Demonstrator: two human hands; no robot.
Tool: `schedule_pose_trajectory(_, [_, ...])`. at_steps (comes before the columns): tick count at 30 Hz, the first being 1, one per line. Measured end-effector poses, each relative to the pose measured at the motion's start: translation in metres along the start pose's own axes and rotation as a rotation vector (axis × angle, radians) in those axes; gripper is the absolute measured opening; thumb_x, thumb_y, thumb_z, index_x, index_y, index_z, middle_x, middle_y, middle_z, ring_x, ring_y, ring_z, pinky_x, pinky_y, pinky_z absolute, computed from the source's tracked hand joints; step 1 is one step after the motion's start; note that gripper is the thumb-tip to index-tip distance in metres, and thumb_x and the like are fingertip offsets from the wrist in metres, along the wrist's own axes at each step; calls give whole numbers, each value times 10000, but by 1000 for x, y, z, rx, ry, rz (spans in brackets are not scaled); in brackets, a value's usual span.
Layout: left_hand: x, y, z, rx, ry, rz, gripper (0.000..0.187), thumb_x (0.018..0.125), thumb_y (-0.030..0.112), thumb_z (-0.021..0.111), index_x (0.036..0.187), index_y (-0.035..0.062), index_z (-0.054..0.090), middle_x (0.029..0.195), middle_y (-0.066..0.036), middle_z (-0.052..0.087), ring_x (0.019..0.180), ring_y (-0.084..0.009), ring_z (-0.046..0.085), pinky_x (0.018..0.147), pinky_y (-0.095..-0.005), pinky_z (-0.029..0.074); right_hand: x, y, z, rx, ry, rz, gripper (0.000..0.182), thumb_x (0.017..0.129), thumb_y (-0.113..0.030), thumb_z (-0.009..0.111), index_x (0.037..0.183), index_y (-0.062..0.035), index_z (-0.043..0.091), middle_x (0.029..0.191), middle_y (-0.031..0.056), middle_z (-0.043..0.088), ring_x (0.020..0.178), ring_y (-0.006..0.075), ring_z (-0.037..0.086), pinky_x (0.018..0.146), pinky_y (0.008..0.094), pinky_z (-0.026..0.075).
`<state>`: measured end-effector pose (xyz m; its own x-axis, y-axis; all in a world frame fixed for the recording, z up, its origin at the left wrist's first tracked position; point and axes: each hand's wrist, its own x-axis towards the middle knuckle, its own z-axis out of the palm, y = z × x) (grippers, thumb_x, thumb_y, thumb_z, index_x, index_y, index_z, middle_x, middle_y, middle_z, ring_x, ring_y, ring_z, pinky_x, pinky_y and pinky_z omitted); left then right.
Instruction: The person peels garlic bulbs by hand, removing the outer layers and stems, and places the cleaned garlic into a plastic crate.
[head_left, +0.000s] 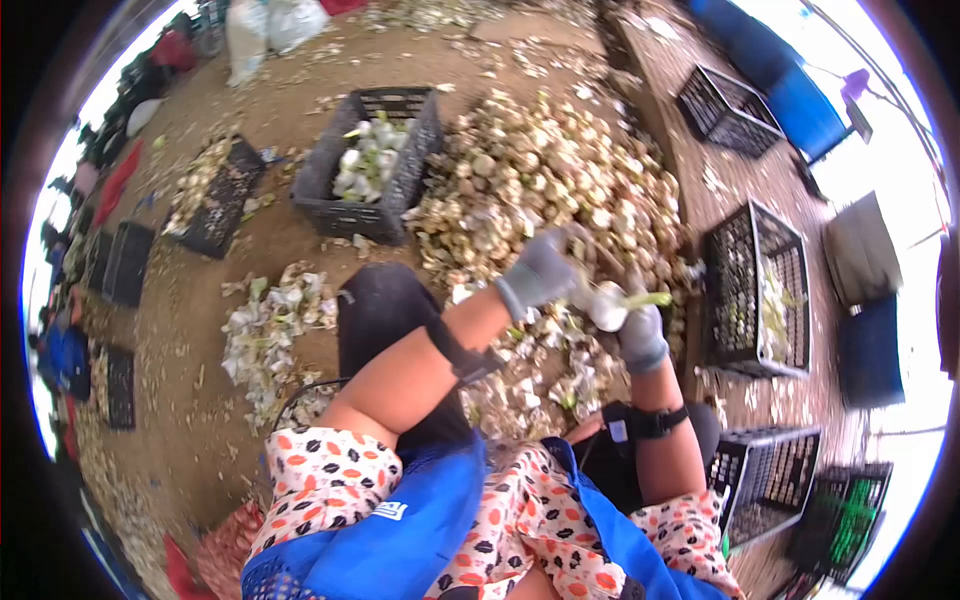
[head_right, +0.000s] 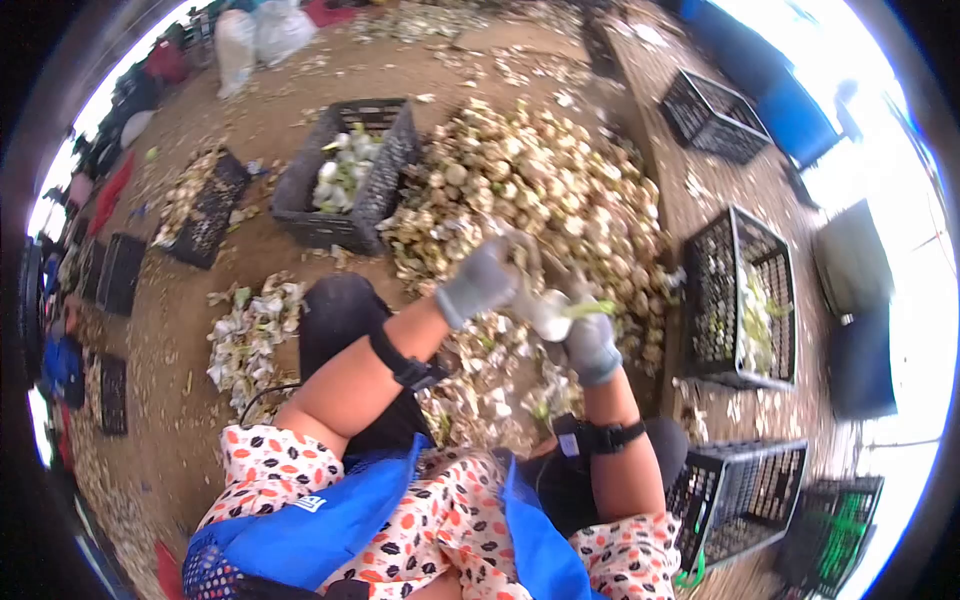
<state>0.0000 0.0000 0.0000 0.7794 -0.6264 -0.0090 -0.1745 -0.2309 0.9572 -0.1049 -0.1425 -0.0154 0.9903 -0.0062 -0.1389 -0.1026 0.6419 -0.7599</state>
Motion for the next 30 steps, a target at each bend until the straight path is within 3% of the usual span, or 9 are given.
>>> schedule_pose_trajectory(3, [42, 11, 42, -31, 179, 120, 199, 715, -47, 531, 893, 36, 566, 836, -88, 637, 719, -162, 606, 619, -287, 491, -6, -61, -36, -240, -240, -84, 857, 850, -664, 424, 1429, -53, 264, 973, 130, 659, 554, 144, 608, 437, 222, 471])
schedule_pose_trajectory(8, [29, -7, -1, 716, 210, -29, 285, 771, 132, 565, 1052, 126, 608, 798, -167, 651, 756, -362, 625, 696, -415, 506, -20, -31, -9, -52, -278, 117, 831, 892, -588, 443, 1434, -4, 211, 948, 116, 652, 584, 147, 616, 467, 236, 484])
schedule_pose_trajectory(11, [26, 18, 1, 1131, -118, -431, 578, 737, 119, 601, 1295, 198, 474, 1353, -162, 413, 1162, -336, 487, 931, -416, 432, -25, -34, 2, -297, -48, -99, 651, 948, -469, 450, 1375, 13, 362, 920, 60, 634, 789, 105, 595, 669, 210, 479])
schedule_pose_trajectory(12, [16, 1, 10, 1197, -18, -175, 672, 734, 108, 623, 1358, 225, 399, 1461, -113, 232, 1263, -353, 362, 1024, -414, 350, -18, -23, -8, -505, 64, -302, 628, 946, -452, 468, 1359, 12, 385, 923, 59, 634, 787, 103, 596, 675, 217, 485])
schedule_pose_trajectory(15, [2, 18, 19, 392, -237, 215, 597, 748, 99, 645, 1301, 195, 441, 1334, -117, 424, 1181, -307, 445, 1042, -391, 332, -8, -17, -22, -387, 461, -209, 500, 973, -337, 455, 1352, -14, 405, 893, 53, 621, 734, 93, 594, 616, 248, 534])
schedule_pose_trajectory(18, [-8, 26, 34, 333, -107, 657, 331, 773, 75, 673, 1085, 115, 569, 998, -72, 634, 973, -223, 582, 919, -350, 462, -3, -10, -24, -331, 571, -270, 431, 987, -221, 425, 1382, -59, 370, 922, 71, 613, 712, 96, 589, 585, 244, 536])
schedule_pose_trajectory(22, [1, 9, 40, -551, 2, 234, 138, 878, 106, 622, 1013, 77, 620, 960, -63, 658, 823, -119, 618, 719, -233, 534, -4, -31, 4, 44, 702, -245, 345, 977, -131, 427, 1315, -67, 433, 890, 97, 608, 679, 130, 581, 547, 260, 521])
schedule_pose_trajectory(25, [4, 17, 23, -1041, 17, -3, 126, 891, 99, 603, 989, 20, 614, 925, -82, 655, 762, -140, 629, 715, -246, 535, -11, -38, -50, 342, 156, -130, 290, 971, -126, 395, 1248, -48, 436, 791, 111, 601, 586, 163, 570, 457, 256, 444])
schedule_pose_trajectory(30, [3, 13, 27, -597, 68, 156, 88, 883, 95, 618, 942, 32, 605, 897, -62, 642, 762, -118, 607, 702, -243, 516, -13, -49, -13, -137, 442, 3, 603, 863, -540, 558, 1172, -35, 442, 737, 76, 571, 605, 171, 612, 501, 249, 496])
